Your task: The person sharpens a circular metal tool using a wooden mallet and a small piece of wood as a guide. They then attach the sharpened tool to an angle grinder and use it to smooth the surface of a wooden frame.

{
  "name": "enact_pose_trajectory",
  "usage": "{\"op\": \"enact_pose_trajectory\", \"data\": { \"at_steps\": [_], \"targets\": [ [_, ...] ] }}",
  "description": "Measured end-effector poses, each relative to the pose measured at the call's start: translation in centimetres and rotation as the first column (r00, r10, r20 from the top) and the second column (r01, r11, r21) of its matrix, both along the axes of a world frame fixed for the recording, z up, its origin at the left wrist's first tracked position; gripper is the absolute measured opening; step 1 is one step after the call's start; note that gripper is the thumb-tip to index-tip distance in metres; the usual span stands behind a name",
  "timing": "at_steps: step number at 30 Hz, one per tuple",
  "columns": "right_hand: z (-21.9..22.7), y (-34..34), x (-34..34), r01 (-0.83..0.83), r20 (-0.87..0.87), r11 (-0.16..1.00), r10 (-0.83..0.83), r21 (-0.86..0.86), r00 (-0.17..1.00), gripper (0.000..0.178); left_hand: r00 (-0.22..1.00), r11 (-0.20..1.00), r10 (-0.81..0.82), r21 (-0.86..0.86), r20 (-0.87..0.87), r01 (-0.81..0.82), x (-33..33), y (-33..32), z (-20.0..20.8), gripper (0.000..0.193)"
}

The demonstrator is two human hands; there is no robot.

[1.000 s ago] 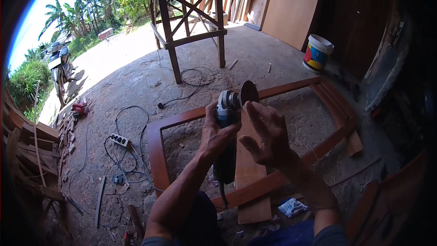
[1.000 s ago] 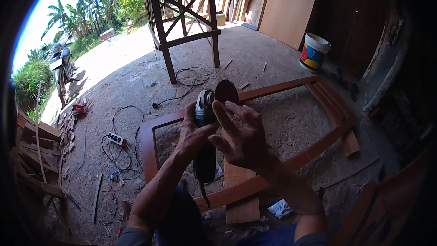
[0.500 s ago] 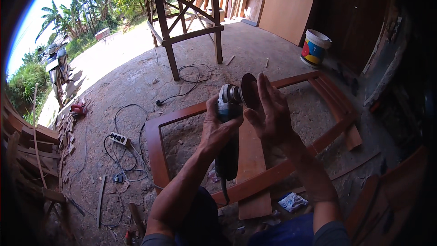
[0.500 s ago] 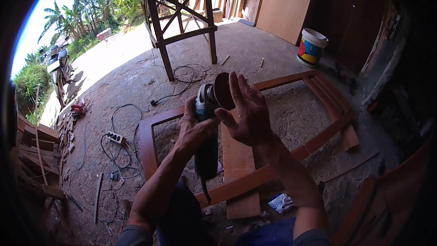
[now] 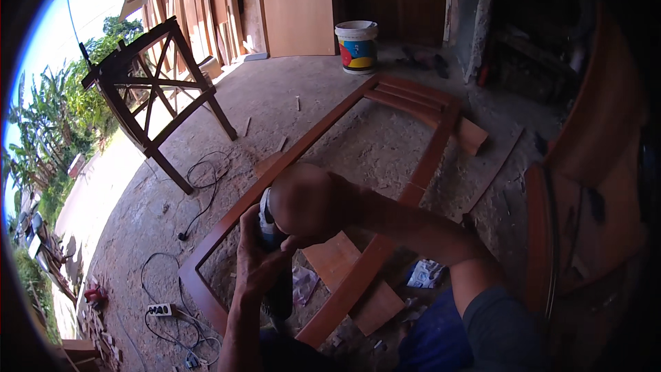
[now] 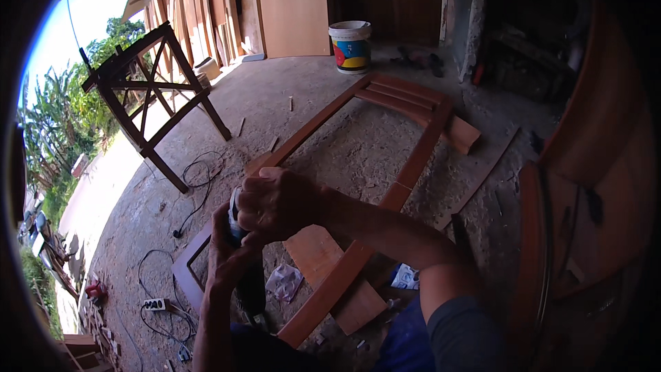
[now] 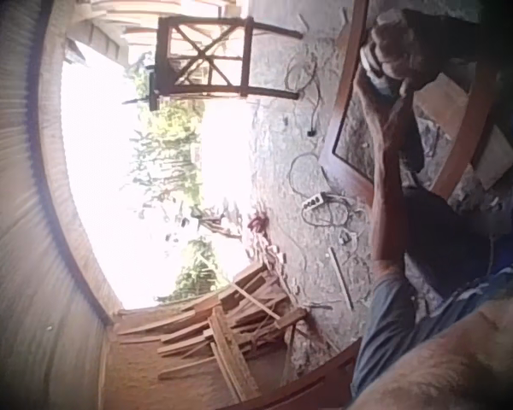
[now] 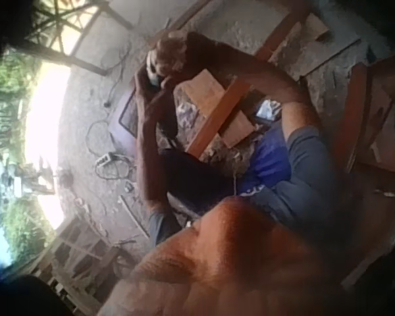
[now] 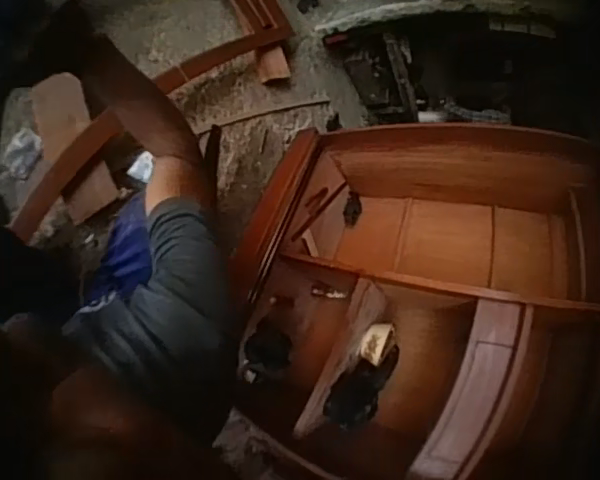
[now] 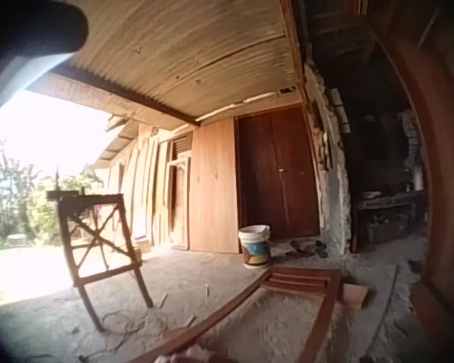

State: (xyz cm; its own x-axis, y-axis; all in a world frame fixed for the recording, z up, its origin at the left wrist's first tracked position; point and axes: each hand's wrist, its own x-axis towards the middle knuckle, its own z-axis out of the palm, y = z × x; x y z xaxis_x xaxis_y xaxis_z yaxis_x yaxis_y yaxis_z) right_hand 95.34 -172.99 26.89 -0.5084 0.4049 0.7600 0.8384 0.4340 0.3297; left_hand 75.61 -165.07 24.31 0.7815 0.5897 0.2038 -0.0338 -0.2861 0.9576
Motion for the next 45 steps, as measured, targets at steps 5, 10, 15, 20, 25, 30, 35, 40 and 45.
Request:
{"op": "enact_pose_trajectory", "data": {
  "at_steps": [5, 10, 15, 20, 25, 30, 35, 40, 45],
  "targets": [
    [-1.9, 3.1, -1.2, -0.342, -0.968, 0.906, -0.242, -0.250, 0.067, 0.040, 0.975, 0.956, 0.207, 0.194, 0.085, -0.220, 1.0, 0.7, -1.8, 0.071],
    [0.2, 1.3, 0.3, 0.029, -0.540, 0.999, -0.005, 0.037, 0.842, 0.048, 0.978, 0.972, 0.184, 0.129, 0.102, -0.196, 0.0, 2.6, -1.6, 0.073],
    [2.4, -0.9, 1.8, -0.058, -0.370, 0.838, -0.176, -0.542, 0.912, 0.051, 0.982, 0.982, 0.189, 0.017, -0.020, -0.188, -0.3, 1.9, -0.8, 0.073],
    [-2.6, 1.4, 4.2, -0.333, -0.710, 0.647, -0.498, -0.687, 0.498, 0.040, 0.967, 0.958, 0.233, 0.144, 0.105, -0.247, 0.4, 2.8, -1.6, 0.076],
    [2.4, -1.0, 1.7, 0.026, -0.268, 0.998, -0.011, 0.052, 0.963, 0.042, 0.972, 0.965, 0.217, 0.128, 0.084, -0.227, 0.1, 3.0, -1.8, 0.075],
    [-0.1, 0.3, 4.5, -0.487, -0.718, 0.532, -0.445, -0.692, 0.535, 0.059, 0.979, 0.958, 0.192, 0.205, 0.063, -0.201, 0.9, 1.7, -1.4, 0.074],
    [0.5, -0.9, 2.8, -0.204, -0.712, 0.853, -0.243, -0.480, 0.659, 0.057, 0.976, 0.956, 0.216, 0.204, 0.003, -0.212, 0.2, 2.1, -1.1, 0.073],
    [1.0, -1.2, 1.8, 0.024, -0.190, 0.866, -0.137, -0.500, 0.972, 0.060, 0.982, 0.941, 0.186, 0.279, 0.040, -0.189, 0.6, 2.3, -1.8, 0.072],
    [-1.0, -0.7, 3.9, -0.364, -0.764, 0.706, -0.395, -0.608, 0.511, 0.055, 0.981, 0.945, 0.191, 0.270, -0.003, -0.184, 0.4, 2.1, -1.4, 0.074]
  ]
}}
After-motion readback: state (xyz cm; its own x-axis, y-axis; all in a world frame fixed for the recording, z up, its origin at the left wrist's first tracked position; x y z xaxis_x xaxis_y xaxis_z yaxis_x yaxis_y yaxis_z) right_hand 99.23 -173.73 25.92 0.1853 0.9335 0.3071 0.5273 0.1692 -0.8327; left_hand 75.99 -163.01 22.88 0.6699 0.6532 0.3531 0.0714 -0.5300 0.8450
